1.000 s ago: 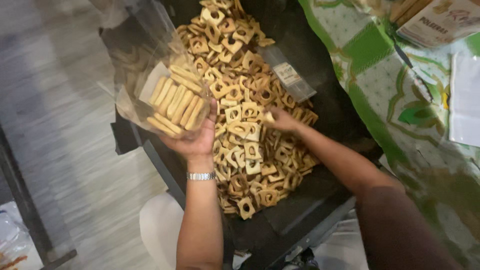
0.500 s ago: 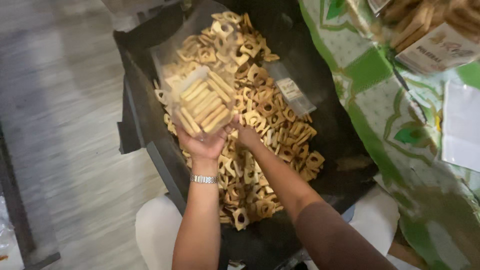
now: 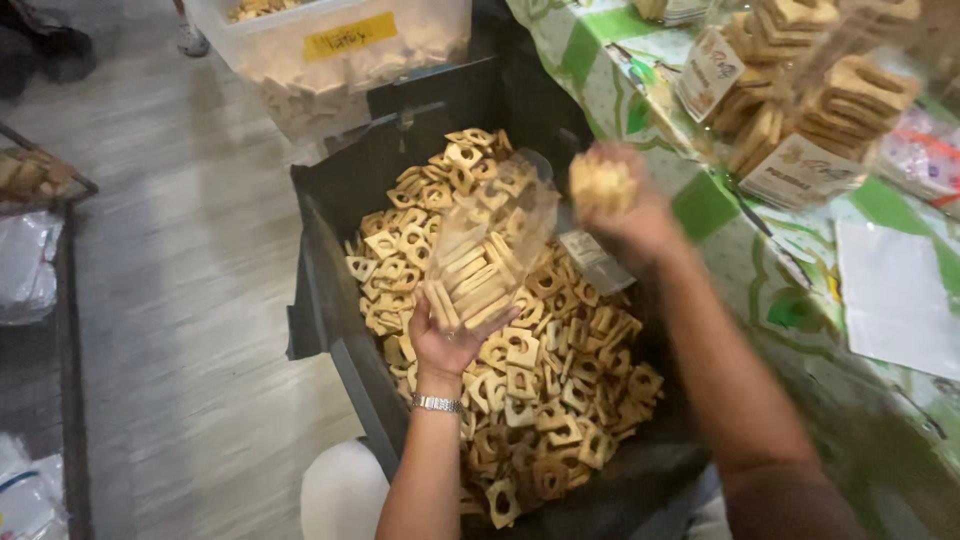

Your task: The person scoops ring-shaped and stick-shaped snacks from a large black bin into clear plastic bags. They arrange the snacks inside the bags, place a small white label on each bag, and set the filled bags on a nearby table.

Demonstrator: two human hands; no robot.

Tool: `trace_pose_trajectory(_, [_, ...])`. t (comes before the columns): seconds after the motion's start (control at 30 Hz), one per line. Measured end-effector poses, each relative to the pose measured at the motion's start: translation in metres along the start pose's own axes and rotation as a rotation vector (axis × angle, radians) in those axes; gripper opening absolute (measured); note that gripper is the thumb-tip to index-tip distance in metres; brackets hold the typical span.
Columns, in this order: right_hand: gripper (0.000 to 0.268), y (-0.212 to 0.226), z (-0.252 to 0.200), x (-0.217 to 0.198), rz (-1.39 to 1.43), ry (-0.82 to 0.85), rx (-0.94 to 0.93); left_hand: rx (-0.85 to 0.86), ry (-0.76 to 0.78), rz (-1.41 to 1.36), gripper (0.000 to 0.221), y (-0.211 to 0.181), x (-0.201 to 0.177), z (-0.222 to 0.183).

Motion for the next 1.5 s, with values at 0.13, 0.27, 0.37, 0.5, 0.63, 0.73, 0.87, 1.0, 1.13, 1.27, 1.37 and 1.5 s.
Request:
trace_pose_trajectory(0.13, [0.071,0.14,-0.03,-0.021,0.511,0.563,-0.546,0.01,0.111,-0.028,0.1,0.006,0.002,0.001])
trace_pose_trajectory(0.27, [0.071,0.185,-0.049,0.008,0.101,0.785,-0.49,0.024,-0.047,0.022,0.103,0.009,-0.008,0.001])
trace_pose_trajectory(0.37, [0.073,0.192,-0.061,0.04,-0.67,0.742,-0.439,0.002,-0.068,0.084,0.101,0.008,-0.019,0.0])
trace_pose_trajectory(0.5, [0.073,0.19,-0.073,0.06,-1.281,0.756,-0.22,-0.003,-0.081,0.111,0.095,0.012,-0.033,-0.001])
trace_pose_trajectory(0.63, [0.069,0.193,-0.072,0.058,-1.058,0.734,-0.113,-0.021,-0.021,0.079,0.096,0.012,-0.029,0.002])
trace_pose_trajectory(0.73, [0.073,0.171,-0.07,0.063,-0.861,0.783,0.099,0.011,-0.031,0.141,0.096,0.012,-0.033,0.004])
trace_pose_trajectory(0.87, [0.093,0.125,-0.082,0.082,-1.008,0.988,-0.175,-0.096,0.009,0.194,0.096,0.018,-0.061,0.006])
trace_pose_trajectory(1.0, [0.075,0.087,-0.089,0.097,-1.074,0.814,-0.674,-0.107,-0.008,0.018,0.088,0.028,-0.064,-0.002])
trace_pose_trajectory(1.13, [0.082,0.065,-0.095,0.098,-0.928,0.738,-0.789,-0.065,-0.066,0.056,0.102,0.025,-0.024,-0.005])
trace_pose_trajectory(1.27, [0.079,0.067,-0.087,0.094,-0.92,0.79,-0.817,-0.114,-0.1,0.109,0.103,0.025,-0.001,0.0])
trace_pose_trajectory(1.37, [0.082,0.068,-0.093,0.097,-0.958,0.729,-0.885,-0.108,-0.063,0.05,0.105,0.031,-0.004,-0.006])
trace_pose_trajectory(1.5, [0.083,0.071,-0.097,0.102,-1.118,0.744,-0.838,-0.107,-0.125,0.056,0.097,0.037,-0.017,-0.01])
Point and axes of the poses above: each hand's wrist, its own z-axis towards the middle knuckle, its own x-axis out of the palm, y = z × x, the point moved 2 cm from there along z, towards the middle knuckle, and after that the axes turned 5 degrees about -x, right-handed, at the moved point
